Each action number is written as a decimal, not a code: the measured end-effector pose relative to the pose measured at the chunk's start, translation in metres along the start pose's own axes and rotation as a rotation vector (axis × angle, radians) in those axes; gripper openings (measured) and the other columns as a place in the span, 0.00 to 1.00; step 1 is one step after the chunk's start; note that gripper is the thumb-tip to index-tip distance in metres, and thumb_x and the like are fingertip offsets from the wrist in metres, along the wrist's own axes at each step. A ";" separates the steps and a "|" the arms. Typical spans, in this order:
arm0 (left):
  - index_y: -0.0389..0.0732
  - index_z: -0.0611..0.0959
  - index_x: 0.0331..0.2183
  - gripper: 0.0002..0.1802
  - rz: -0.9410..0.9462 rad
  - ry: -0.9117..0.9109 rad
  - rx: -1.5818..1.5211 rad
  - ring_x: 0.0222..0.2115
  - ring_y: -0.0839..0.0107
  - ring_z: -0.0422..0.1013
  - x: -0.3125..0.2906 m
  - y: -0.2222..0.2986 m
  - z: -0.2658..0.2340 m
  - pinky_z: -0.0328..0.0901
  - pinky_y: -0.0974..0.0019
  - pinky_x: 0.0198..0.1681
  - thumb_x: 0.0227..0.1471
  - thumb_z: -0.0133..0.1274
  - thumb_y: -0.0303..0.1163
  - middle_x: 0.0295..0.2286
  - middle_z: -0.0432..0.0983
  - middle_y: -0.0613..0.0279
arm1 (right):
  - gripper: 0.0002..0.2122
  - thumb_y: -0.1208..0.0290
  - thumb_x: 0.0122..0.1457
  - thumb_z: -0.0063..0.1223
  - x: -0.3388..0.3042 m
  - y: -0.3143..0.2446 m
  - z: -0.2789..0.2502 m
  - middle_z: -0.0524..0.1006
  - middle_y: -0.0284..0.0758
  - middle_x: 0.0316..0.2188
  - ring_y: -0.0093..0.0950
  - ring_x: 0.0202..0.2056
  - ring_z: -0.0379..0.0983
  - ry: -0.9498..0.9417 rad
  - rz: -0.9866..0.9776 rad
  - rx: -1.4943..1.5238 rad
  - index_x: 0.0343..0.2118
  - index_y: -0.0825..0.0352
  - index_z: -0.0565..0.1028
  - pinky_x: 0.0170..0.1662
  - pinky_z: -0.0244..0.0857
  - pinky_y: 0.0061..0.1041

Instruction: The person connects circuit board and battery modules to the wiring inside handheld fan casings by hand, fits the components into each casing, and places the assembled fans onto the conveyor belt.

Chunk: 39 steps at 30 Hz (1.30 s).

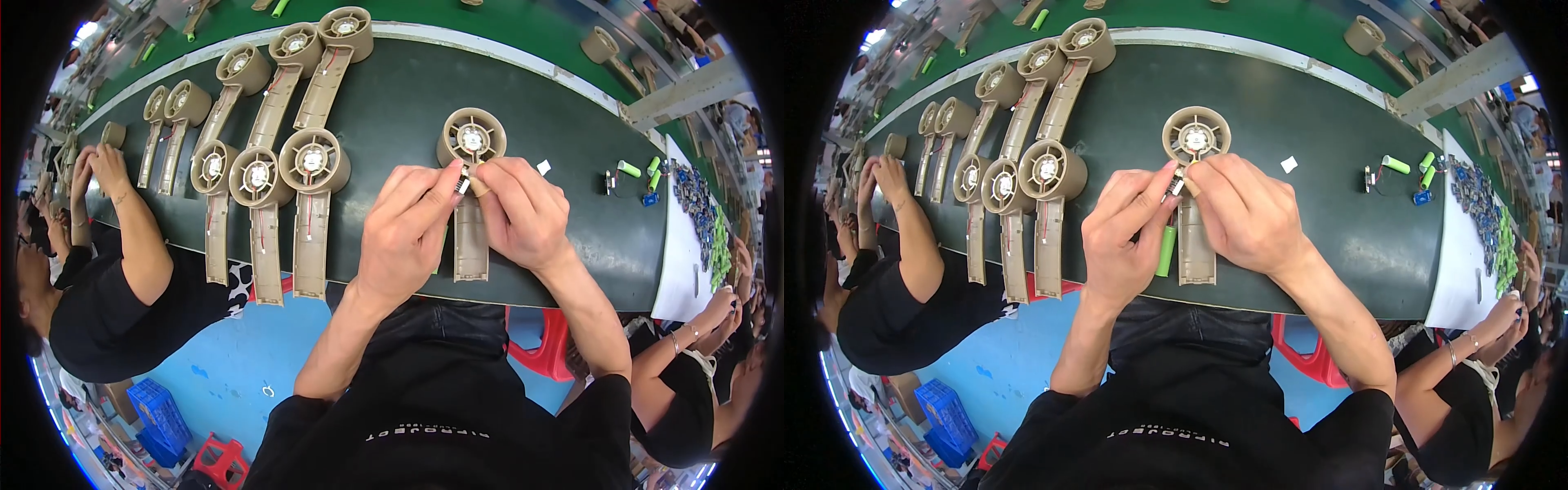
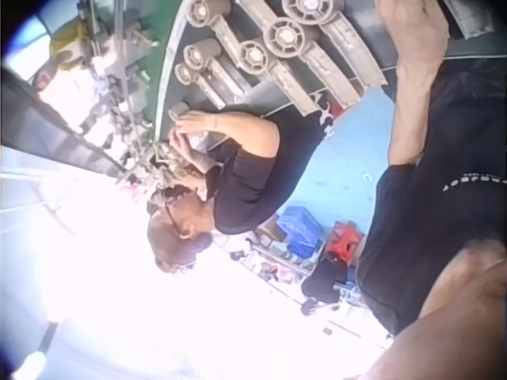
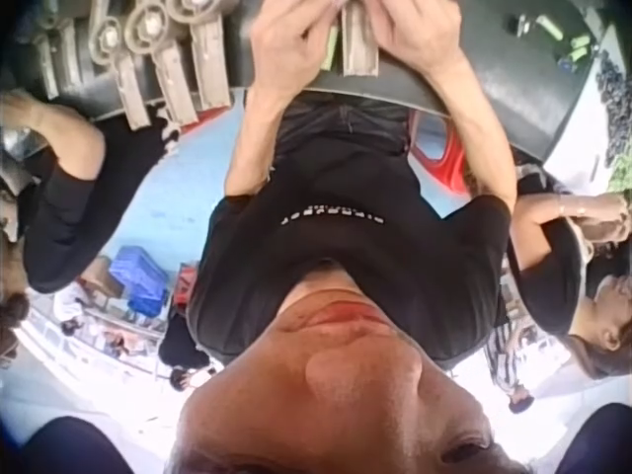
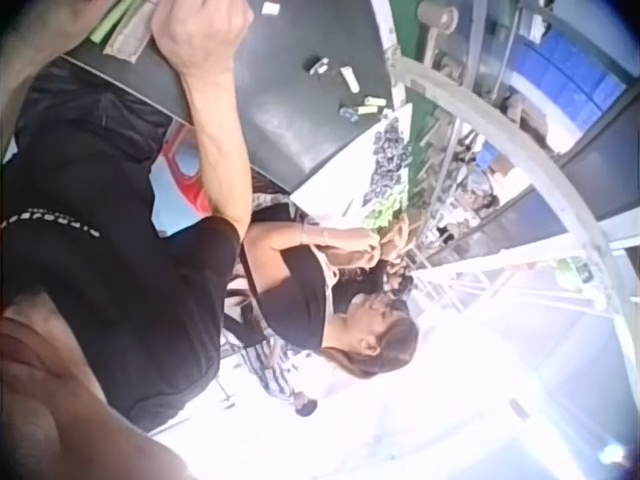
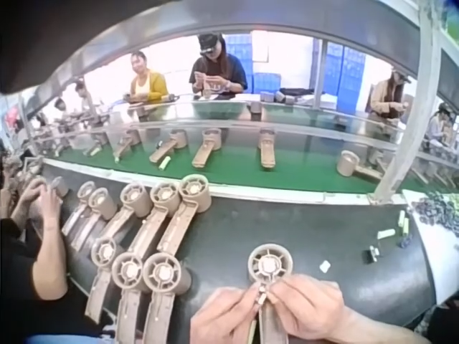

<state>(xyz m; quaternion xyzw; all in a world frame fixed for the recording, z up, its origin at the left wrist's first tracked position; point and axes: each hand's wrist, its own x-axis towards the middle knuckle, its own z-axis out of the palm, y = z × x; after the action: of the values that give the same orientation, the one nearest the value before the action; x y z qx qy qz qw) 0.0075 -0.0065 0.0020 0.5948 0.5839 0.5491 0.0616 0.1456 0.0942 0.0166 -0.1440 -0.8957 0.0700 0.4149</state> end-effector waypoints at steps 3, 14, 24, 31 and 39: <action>0.32 0.83 0.44 0.21 0.032 -0.011 -0.024 0.31 0.62 0.72 0.002 -0.002 0.000 0.67 0.65 0.33 0.44 0.60 0.13 0.31 0.77 0.55 | 0.08 0.84 0.48 0.62 -0.001 0.003 0.001 0.78 0.38 0.29 0.30 0.25 0.77 0.014 -0.013 0.024 0.33 0.72 0.77 0.26 0.70 0.24; 0.35 0.79 0.51 0.23 -0.213 0.063 -0.130 0.37 0.64 0.76 -0.001 0.001 -0.005 0.70 0.67 0.41 0.51 0.54 0.16 0.38 0.79 0.51 | 0.13 0.80 0.60 0.56 0.000 -0.022 -0.004 0.76 0.33 0.32 0.15 0.30 0.75 -0.293 0.913 0.378 0.43 0.69 0.64 0.29 0.69 0.17; 0.34 0.78 0.50 0.21 -0.325 0.150 -0.023 0.43 0.55 0.73 -0.006 0.001 -0.014 0.67 0.61 0.46 0.52 0.57 0.22 0.42 0.74 0.48 | 0.14 0.71 0.55 0.61 0.155 0.121 0.129 0.80 0.40 0.31 0.24 0.32 0.77 -0.079 0.722 0.302 0.39 0.68 0.67 0.36 0.70 0.24; 0.33 0.81 0.43 0.15 -0.358 0.100 -0.078 0.41 0.54 0.73 -0.005 0.002 -0.010 0.68 0.59 0.45 0.51 0.58 0.22 0.43 0.73 0.48 | 0.19 0.58 0.54 0.60 0.221 0.208 0.202 0.80 0.47 0.37 0.42 0.39 0.78 0.059 0.735 -0.105 0.42 0.68 0.72 0.44 0.70 0.38; 0.35 0.81 0.43 0.14 -0.349 0.083 -0.052 0.41 0.55 0.71 -0.007 -0.001 -0.010 0.68 0.59 0.44 0.51 0.58 0.24 0.43 0.72 0.50 | 0.21 0.47 0.55 0.54 0.276 0.142 0.223 0.82 0.44 0.26 0.43 0.34 0.80 -0.225 0.661 -0.265 0.27 0.66 0.80 0.41 0.72 0.38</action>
<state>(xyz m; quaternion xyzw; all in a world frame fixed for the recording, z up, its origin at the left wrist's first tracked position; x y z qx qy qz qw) 0.0012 -0.0169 0.0009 0.4594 0.6659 0.5690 0.1472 -0.1653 0.3149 0.0372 -0.4693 -0.8421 0.0989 0.2465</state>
